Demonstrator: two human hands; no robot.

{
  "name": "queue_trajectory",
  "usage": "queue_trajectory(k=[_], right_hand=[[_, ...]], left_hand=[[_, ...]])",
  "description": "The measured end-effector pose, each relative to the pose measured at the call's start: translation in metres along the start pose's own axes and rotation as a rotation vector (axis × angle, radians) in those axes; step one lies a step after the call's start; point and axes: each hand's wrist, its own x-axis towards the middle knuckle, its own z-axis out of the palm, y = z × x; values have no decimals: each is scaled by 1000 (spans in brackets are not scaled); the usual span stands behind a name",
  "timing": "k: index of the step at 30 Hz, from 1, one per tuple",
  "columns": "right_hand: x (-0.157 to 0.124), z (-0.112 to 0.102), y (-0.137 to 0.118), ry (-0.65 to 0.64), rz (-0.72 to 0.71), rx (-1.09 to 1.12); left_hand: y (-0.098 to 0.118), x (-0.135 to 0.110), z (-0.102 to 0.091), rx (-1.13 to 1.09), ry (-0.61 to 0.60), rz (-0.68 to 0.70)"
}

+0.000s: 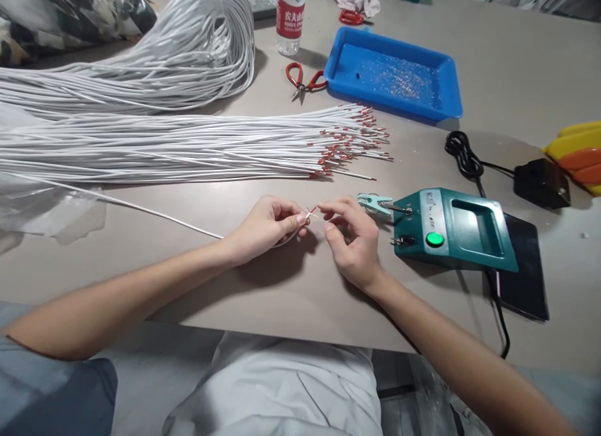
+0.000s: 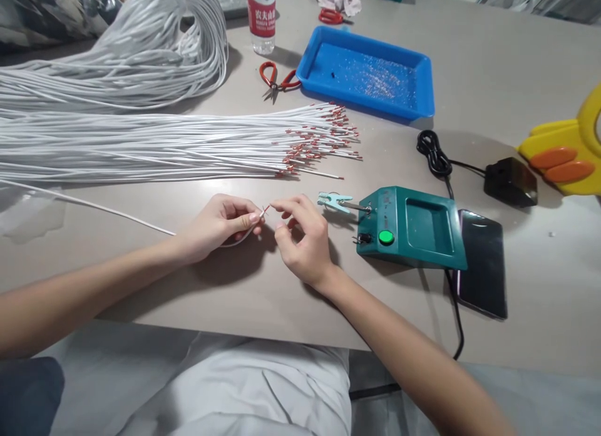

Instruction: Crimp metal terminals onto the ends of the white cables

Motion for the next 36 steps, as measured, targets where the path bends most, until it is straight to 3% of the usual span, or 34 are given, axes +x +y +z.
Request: queue_trajectory(k=[10, 16, 26, 36], right_hand=[[8, -6, 2, -124, 267, 265], [11, -8, 1, -122, 341, 333], [9, -7, 1, -115, 278, 276], [1, -2, -2, -4, 29, -38]], left_hand=[[3, 2, 0, 13, -26, 43], [4, 2, 0, 26, -39, 35], [2, 2, -2, 42, -34, 55], [-2, 2, -2, -25, 41, 46]])
